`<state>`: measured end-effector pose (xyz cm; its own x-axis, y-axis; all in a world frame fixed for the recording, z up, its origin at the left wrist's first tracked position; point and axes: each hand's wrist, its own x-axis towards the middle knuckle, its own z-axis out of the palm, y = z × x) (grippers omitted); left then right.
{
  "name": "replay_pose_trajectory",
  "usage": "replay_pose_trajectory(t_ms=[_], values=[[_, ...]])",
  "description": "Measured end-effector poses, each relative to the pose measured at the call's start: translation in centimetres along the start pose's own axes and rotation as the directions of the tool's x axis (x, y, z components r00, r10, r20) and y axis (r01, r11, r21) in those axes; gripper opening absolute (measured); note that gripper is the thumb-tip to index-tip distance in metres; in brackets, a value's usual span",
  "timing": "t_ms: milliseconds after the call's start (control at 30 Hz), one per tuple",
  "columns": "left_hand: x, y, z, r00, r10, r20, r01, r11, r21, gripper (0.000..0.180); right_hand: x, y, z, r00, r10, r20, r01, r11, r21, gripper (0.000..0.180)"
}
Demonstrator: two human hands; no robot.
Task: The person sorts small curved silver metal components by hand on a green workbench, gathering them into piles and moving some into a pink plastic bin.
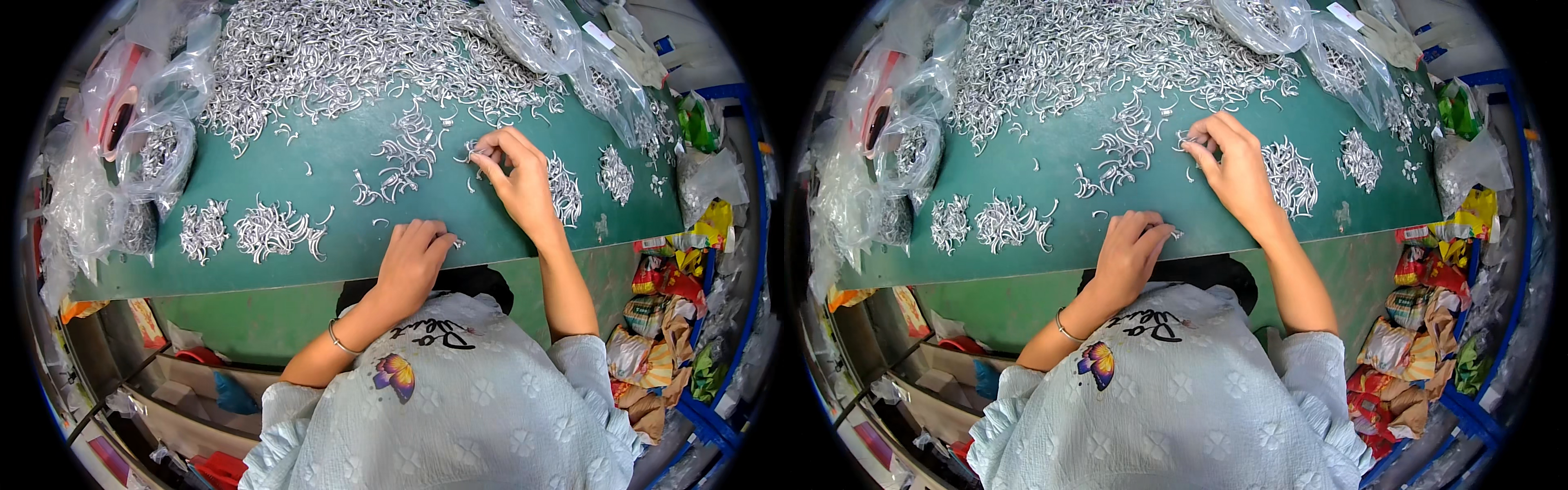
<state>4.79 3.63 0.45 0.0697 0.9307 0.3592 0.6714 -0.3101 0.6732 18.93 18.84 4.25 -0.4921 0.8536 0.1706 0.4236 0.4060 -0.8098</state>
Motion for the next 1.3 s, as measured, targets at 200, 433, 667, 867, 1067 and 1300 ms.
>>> replay_pose_trajectory(t_ms=[200,433,667,867,1067,1300], values=[[0.6,0.3,0.1,0.997,-0.056,-0.044,0.057,0.998,0.018,0.024,0.7,0.6,-0.4,0.993,-0.094,0.077,0.100,0.991,-0.085,0.010],[0.4,0.8,-1.0,0.997,-0.068,0.035,0.068,0.998,0.007,0.029,0.4,1.3,-1.3,0.998,0.043,-0.049,-0.047,0.995,-0.086,0.011],[0.3,0.1,-0.5,0.998,-0.047,0.042,0.048,0.998,-0.033,0.030,1.0,-0.2,2.3,0.966,-0.260,0.008,0.246,0.901,-0.357,0.018],[0.3,0.2,-0.9,0.999,-0.048,0.026,0.049,0.998,-0.049,0.029,0.6,0.3,1.9,0.976,-0.206,0.070,0.217,0.933,-0.286,0.009],[0.5,0.6,-1.0,0.998,-0.057,0.020,0.057,0.998,-0.037,0.031,0.6,1.5,-0.3,0.986,-0.165,0.005,0.155,0.913,-0.378,0.007],[0.2,0.3,-0.9,0.997,-0.039,0.068,0.040,0.999,-0.010,0.033,0.2,0.6,0.4,0.977,-0.211,-0.032,0.174,0.875,-0.451,0.012]])
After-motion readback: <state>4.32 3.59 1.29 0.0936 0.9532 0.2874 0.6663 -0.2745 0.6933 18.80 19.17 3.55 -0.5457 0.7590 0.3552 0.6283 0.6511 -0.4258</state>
